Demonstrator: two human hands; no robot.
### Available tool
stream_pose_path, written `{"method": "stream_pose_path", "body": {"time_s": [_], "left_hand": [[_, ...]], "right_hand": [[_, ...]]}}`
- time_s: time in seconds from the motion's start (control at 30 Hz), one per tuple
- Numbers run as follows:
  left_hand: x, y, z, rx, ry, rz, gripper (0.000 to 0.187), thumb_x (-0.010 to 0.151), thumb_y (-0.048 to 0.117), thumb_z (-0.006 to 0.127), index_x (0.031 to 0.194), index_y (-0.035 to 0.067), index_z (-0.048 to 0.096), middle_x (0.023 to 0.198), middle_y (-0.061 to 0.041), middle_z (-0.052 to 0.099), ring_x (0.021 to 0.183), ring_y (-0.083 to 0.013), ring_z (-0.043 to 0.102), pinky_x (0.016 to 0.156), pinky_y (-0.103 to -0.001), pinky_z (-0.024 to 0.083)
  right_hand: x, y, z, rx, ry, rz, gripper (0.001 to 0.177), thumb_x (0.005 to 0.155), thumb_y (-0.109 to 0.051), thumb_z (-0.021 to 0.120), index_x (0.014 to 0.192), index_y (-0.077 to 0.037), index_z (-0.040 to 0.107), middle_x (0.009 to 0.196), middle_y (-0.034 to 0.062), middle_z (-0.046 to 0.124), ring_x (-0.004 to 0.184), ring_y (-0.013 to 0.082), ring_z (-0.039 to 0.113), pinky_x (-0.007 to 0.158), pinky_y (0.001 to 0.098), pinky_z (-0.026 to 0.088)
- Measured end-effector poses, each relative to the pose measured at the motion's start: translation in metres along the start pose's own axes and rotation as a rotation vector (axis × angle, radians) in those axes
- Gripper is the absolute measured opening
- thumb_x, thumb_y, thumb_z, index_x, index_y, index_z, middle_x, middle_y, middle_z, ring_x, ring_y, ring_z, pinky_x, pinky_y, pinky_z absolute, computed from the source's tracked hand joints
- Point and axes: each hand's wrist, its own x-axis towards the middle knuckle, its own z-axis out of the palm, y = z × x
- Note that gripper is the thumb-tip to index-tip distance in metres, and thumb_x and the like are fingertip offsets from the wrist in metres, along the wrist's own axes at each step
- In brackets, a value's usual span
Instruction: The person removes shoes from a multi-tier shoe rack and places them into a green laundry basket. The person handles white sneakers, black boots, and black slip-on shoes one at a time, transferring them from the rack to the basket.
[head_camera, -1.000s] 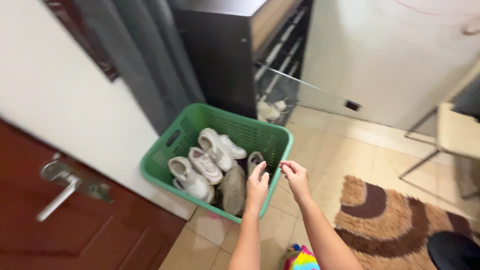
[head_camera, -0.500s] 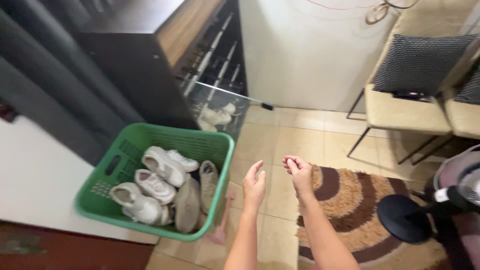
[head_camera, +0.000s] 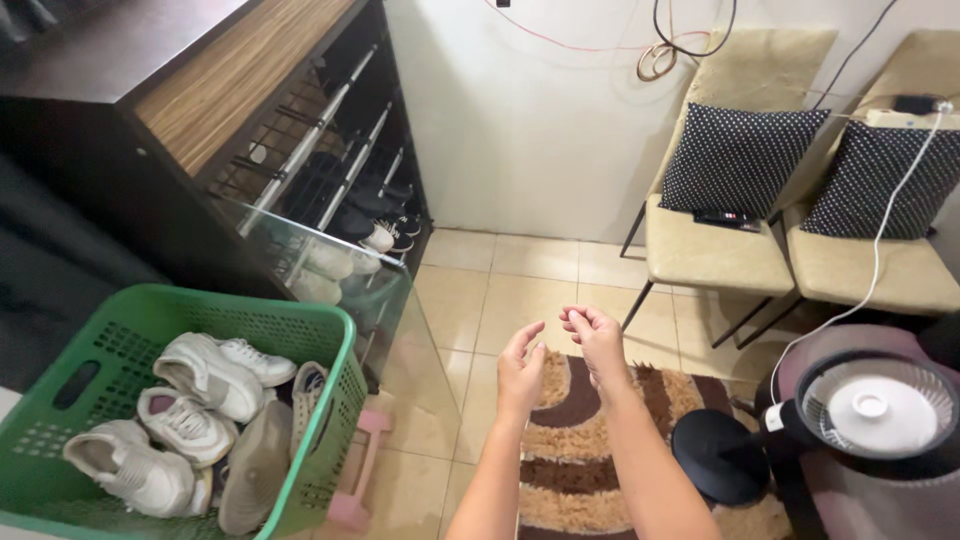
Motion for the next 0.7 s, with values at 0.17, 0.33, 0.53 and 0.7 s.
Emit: {"method": "stream_pose_path", "body": {"time_s": [0.17, 0.33, 0.53, 0.7], "left_hand": [[0.046, -0.014, 0.019, 0.019, 0.053, -0.016, 0.035, 0.093, 0.011, 0.062, 0.127, 0.006, 0.069, 0.126, -0.01, 0.073, 0.121, -0.0203, 0.067, 0.104, -0.038, 0.048], [0.128, -0.039, 0.032, -0.004, 0.114, 0.017, 0.033, 0.093, 0.009, 0.061, 0.125, 0.003, 0.069, 0.122, -0.011, 0.075, 0.117, -0.0201, 0.069, 0.1, -0.035, 0.052], [0.232, -0.049, 0.032, -0.038, 0.173, -0.014, 0.03, 0.095, 0.01, 0.059, 0.122, 0.002, 0.07, 0.118, -0.011, 0.076, 0.11, -0.0181, 0.071, 0.095, -0.032, 0.054], [0.298, -0.069, 0.019, -0.032, 0.247, -0.029, 0.031, 0.095, 0.009, 0.059, 0.124, 0.002, 0.07, 0.119, -0.011, 0.076, 0.109, -0.016, 0.07, 0.094, -0.031, 0.054]], "right_hand": [[0.058, -0.005, 0.004, 0.021, -0.095, -0.003, 0.023, 0.099, -0.016, 0.061, 0.111, -0.003, 0.074, 0.1, 0.0041, 0.076, 0.088, 0.0107, 0.068, 0.076, 0.0257, 0.052], [0.134, -0.003, 0.017, -0.007, -0.146, -0.021, 0.022, 0.099, -0.015, 0.061, 0.11, -0.003, 0.075, 0.098, 0.004, 0.076, 0.087, 0.0106, 0.067, 0.076, 0.0269, 0.052], [0.224, -0.017, 0.043, -0.022, -0.127, 0.023, 0.022, 0.099, -0.017, 0.061, 0.107, -0.003, 0.075, 0.097, 0.0049, 0.076, 0.084, 0.0111, 0.067, 0.075, 0.0275, 0.051], [0.29, -0.021, 0.076, 0.012, -0.167, 0.046, 0.022, 0.098, -0.019, 0.061, 0.109, -0.005, 0.075, 0.099, 0.0036, 0.077, 0.086, 0.0101, 0.067, 0.076, 0.027, 0.051]]}}
